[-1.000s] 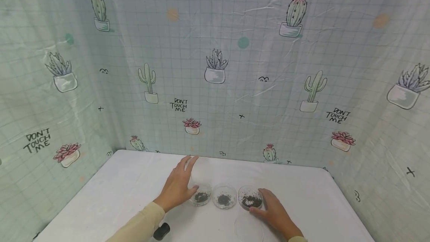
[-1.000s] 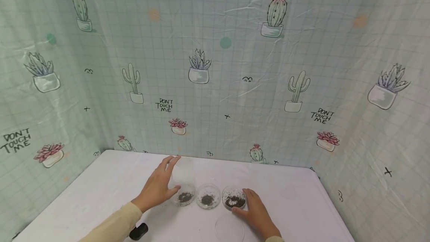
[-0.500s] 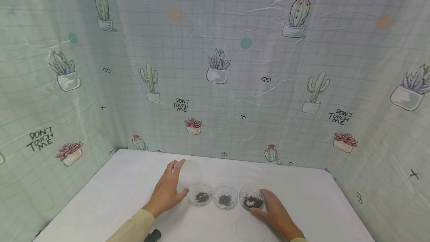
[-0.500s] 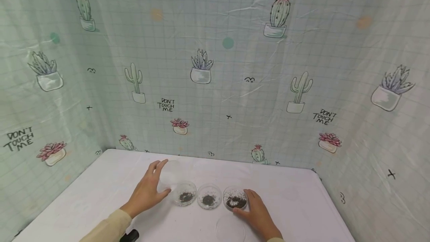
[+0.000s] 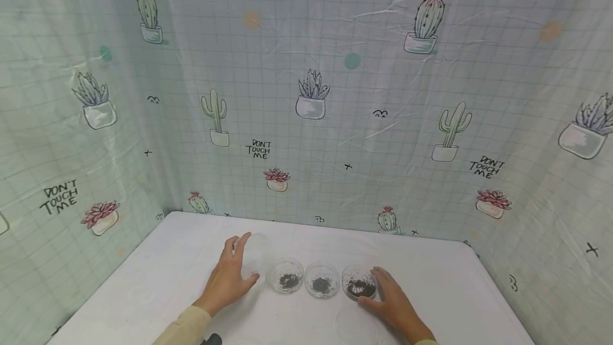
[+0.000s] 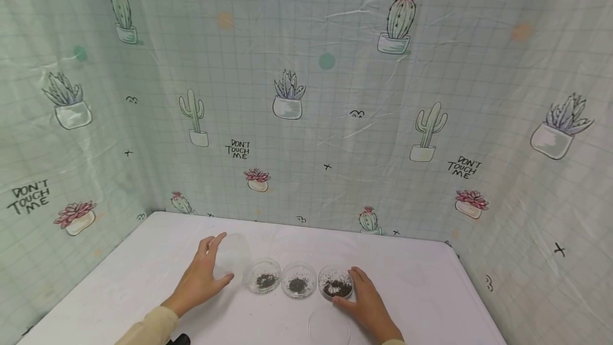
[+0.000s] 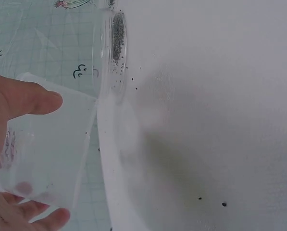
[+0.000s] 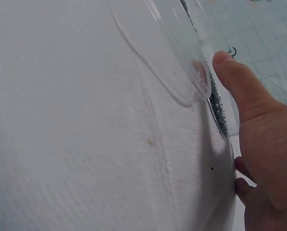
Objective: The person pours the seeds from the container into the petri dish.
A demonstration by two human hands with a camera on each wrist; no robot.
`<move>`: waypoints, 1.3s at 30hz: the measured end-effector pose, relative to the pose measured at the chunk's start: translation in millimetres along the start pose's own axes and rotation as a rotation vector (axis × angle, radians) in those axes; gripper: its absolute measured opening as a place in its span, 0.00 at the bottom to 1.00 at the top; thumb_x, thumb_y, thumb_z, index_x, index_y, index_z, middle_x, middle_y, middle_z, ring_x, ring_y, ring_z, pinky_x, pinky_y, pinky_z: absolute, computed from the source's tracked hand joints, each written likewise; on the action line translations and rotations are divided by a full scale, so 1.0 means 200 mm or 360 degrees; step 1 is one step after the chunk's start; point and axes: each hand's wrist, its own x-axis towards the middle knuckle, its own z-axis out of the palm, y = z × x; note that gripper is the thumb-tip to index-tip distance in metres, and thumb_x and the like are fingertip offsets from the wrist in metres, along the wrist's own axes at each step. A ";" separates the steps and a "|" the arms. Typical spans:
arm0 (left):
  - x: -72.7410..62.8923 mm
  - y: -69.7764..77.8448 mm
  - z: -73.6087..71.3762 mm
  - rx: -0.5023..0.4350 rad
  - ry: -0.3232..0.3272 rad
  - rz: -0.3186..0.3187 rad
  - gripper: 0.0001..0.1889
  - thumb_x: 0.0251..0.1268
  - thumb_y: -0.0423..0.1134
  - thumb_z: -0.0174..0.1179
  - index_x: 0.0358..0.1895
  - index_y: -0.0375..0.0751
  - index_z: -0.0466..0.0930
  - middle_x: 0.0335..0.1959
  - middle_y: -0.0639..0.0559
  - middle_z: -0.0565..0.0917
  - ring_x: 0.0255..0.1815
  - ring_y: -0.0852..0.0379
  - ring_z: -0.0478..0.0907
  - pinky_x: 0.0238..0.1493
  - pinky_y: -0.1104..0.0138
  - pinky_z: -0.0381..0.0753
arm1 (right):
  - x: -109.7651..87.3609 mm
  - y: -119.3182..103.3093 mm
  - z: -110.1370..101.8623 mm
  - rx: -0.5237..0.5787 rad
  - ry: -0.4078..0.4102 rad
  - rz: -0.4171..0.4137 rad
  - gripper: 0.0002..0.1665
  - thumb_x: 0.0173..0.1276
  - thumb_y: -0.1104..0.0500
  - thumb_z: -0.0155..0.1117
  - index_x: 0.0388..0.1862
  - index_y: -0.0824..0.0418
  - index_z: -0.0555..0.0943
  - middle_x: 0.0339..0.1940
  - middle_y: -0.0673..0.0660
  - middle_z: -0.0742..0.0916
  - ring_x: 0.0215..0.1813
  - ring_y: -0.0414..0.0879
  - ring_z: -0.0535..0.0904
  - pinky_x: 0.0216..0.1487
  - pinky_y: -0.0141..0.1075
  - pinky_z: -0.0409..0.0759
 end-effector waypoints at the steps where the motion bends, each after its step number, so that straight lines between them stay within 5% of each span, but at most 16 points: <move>1: 0.00 -0.01 0.00 0.0000 -0.0008 -0.0007 0.53 0.41 0.43 0.77 0.74 0.45 0.56 0.64 0.35 0.63 0.58 0.38 0.74 0.43 0.53 0.84 | 0.00 0.00 0.00 -0.0012 0.0004 -0.0020 0.53 0.50 0.36 0.73 0.67 0.66 0.70 0.71 0.65 0.71 0.73 0.64 0.64 0.73 0.58 0.62; 7: -0.02 -0.05 0.01 0.0002 -0.0051 -0.0034 0.54 0.39 0.43 0.78 0.73 0.43 0.56 0.61 0.33 0.64 0.58 0.36 0.74 0.52 0.49 0.82 | 0.01 0.01 0.00 -0.0045 0.0002 -0.0040 0.53 0.49 0.36 0.73 0.67 0.67 0.70 0.70 0.66 0.72 0.72 0.64 0.66 0.72 0.57 0.63; 17: -0.04 -0.09 0.03 -0.0072 -0.0231 -0.0205 0.54 0.42 0.44 0.77 0.73 0.41 0.54 0.59 0.32 0.64 0.45 0.41 0.79 0.48 0.52 0.83 | 0.01 0.01 0.00 0.0020 -0.0028 0.0058 0.53 0.48 0.38 0.75 0.67 0.66 0.70 0.68 0.66 0.74 0.71 0.65 0.67 0.72 0.56 0.64; 23: -0.04 -0.11 0.02 0.0031 -0.0286 -0.0236 0.55 0.41 0.51 0.76 0.74 0.43 0.54 0.64 0.33 0.63 0.58 0.36 0.74 0.51 0.46 0.80 | 0.01 0.00 -0.01 0.0017 -0.0043 0.0090 0.53 0.48 0.38 0.75 0.67 0.66 0.69 0.68 0.67 0.74 0.71 0.65 0.66 0.72 0.57 0.64; 30: -0.01 -0.04 0.01 0.0130 -0.0078 0.0060 0.55 0.37 0.58 0.77 0.73 0.45 0.60 0.70 0.36 0.62 0.72 0.38 0.58 0.68 0.38 0.60 | 0.01 0.01 -0.01 0.0019 -0.0043 0.0101 0.55 0.48 0.37 0.75 0.67 0.66 0.69 0.68 0.68 0.73 0.71 0.66 0.66 0.72 0.58 0.63; 39: 0.01 0.15 0.01 -0.0051 -0.0134 0.0345 0.51 0.41 0.57 0.76 0.72 0.48 0.61 0.70 0.45 0.67 0.70 0.44 0.66 0.67 0.43 0.68 | 0.02 0.01 0.01 0.0077 -0.0049 0.0109 0.54 0.48 0.38 0.75 0.67 0.66 0.69 0.69 0.68 0.73 0.71 0.66 0.65 0.72 0.59 0.62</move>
